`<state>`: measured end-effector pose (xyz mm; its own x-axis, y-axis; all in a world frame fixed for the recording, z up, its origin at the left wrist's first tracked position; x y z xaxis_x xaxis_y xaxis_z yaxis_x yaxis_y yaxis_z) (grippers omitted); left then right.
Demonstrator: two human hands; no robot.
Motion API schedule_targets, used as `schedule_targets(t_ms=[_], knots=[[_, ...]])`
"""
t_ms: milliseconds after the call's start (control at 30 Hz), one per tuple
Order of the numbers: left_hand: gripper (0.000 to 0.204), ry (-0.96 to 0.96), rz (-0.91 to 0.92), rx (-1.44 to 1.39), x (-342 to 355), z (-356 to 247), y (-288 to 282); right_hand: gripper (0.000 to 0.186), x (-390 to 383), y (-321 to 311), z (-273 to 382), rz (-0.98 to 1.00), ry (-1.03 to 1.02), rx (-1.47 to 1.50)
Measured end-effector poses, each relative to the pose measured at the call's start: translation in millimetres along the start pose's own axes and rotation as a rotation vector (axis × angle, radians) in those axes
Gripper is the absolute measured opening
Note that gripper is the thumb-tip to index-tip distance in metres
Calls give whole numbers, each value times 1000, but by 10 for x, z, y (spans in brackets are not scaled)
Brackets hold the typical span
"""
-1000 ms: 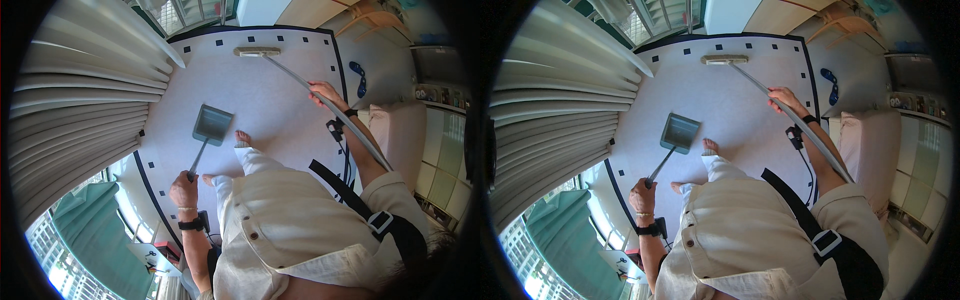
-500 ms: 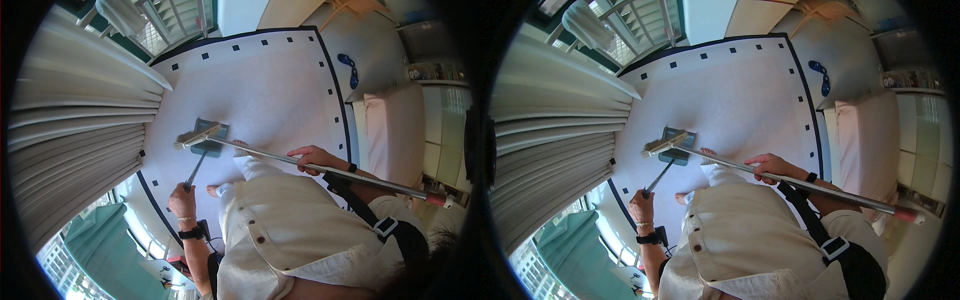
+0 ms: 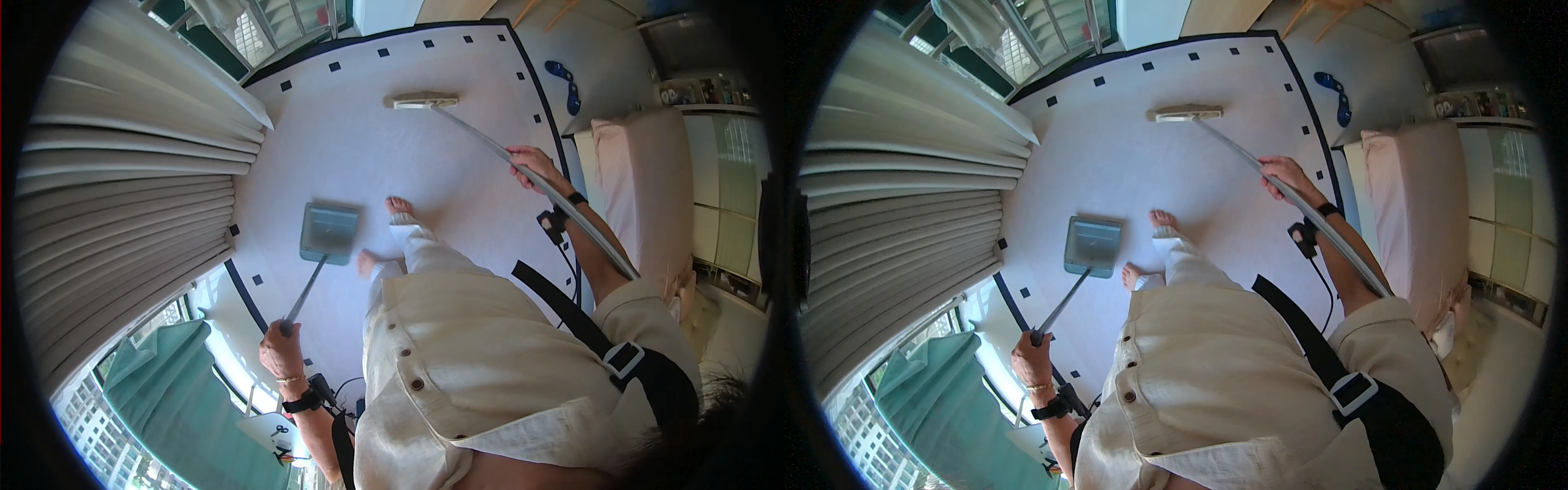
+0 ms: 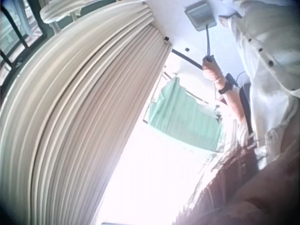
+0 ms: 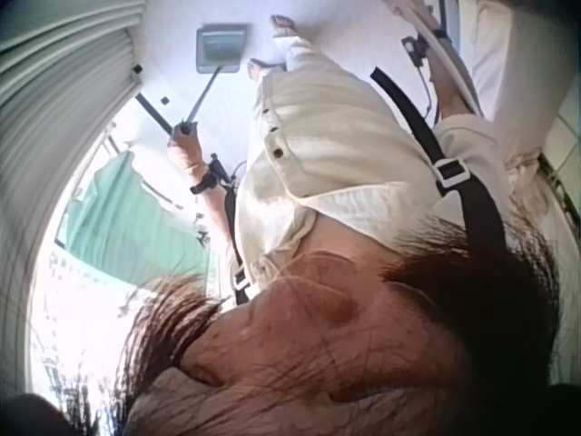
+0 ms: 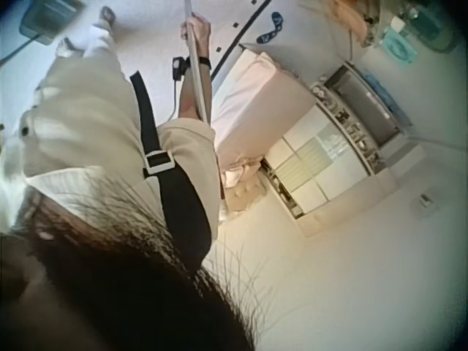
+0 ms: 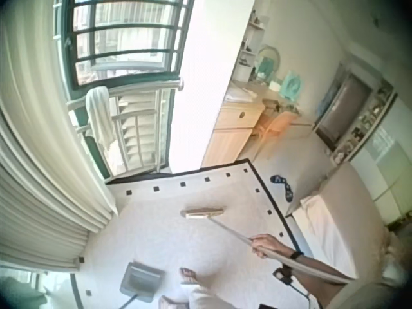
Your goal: Sweep the floor in a room using a broom and dustpan.
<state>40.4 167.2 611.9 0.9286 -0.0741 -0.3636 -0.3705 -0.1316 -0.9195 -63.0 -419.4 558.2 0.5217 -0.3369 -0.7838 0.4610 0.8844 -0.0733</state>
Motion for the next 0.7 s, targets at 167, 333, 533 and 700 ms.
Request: schedule_targets(t_ms=[167, 333, 533, 700], knots=[[25, 8, -35, 33, -198, 473, 160, 38, -259, 614, -843, 25, 193, 16], [24, 29, -27, 52, -263, 642, 160, 54, -1162, 1598, -1406, 454, 359, 20], [27, 59, -34, 43, -272, 715, 226, 56, -1517, 1783, -1080, 599, 428, 65], [25, 22, 1, 14, -261, 678, 179, 54, -1354, 1638, -977, 509, 259, -126]])
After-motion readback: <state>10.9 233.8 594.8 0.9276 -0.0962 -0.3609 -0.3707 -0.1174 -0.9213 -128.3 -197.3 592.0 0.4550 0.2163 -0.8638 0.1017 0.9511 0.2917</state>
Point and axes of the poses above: each hand's wrist, its own x-axis towards the middle knuckle, its own y-axis out of the palm, z = x × y, the point moved 5 cm from there along x, towards the middle knuckle, and after that the axes turned 1 degree about y, right-handed, at the moved point
